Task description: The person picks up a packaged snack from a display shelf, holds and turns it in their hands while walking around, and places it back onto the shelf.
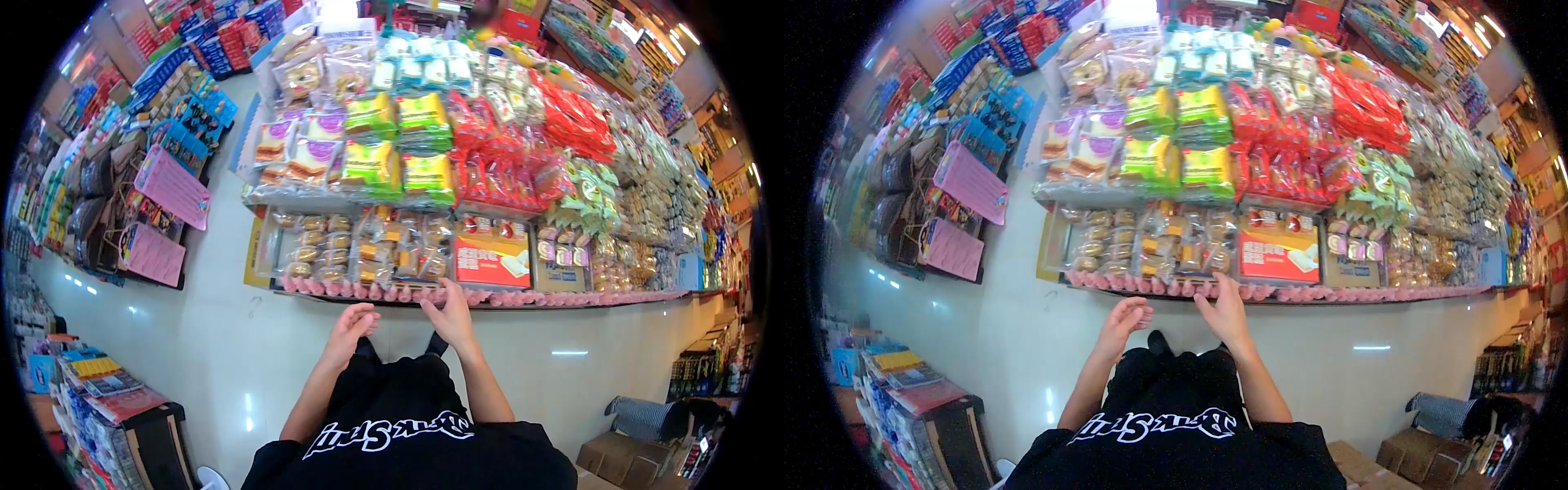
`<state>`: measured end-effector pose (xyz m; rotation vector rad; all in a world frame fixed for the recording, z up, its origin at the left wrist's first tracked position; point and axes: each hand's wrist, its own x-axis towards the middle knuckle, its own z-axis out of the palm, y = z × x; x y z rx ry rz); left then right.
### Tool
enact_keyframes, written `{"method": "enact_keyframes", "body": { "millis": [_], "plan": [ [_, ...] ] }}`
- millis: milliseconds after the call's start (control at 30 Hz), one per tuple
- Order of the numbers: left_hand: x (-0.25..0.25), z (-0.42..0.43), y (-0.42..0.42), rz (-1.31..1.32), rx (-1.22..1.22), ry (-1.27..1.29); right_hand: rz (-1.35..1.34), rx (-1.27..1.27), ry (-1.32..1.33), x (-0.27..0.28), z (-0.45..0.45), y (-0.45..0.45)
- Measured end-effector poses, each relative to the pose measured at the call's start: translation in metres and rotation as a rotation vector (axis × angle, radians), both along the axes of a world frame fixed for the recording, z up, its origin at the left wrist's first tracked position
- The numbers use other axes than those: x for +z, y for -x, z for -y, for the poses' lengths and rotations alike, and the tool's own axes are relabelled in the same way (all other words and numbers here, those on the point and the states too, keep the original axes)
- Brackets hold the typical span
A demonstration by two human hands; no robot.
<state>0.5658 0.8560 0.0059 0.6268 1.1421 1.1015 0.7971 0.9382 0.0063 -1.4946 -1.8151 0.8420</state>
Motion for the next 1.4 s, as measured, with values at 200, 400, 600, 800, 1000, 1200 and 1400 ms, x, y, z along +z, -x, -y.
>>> {"method": "enact_keyframes", "body": {
  "millis": [200,400,600,800,1000,1200,1400],
  "plan": [
    [-0.008,0.028,0.083,-0.028,0.145,0.064,0.065,0.154,0.098,0.015,0.006,0.086],
    [-0.021,0.035,0.134,-0.042,0.252,0.11,0.157,0.283,0.146,0.008,-0.009,0.141],
    [-0.03,0.001,0.183,-0.163,0.366,0.102,0.197,0.4,0.223,-0.006,-0.056,0.202],
    [-0.091,-0.085,0.238,-0.428,0.282,0.108,-0.04,0.521,0.819,-0.068,-0.105,0.277],
    [-0.176,-0.157,0.267,-1.153,-0.488,0.222,0.252,0.768,0.982,-0.113,-0.137,0.333],
    [-0.181,-0.162,0.27,-1.187,-0.932,0.42,0.337,0.644,0.864,-0.141,-0.13,0.348],
    [-0.209,-0.155,0.272,-1.023,-0.813,0.251,0.347,0.636,0.836,-0.135,-0.14,0.349]
  ]
}}
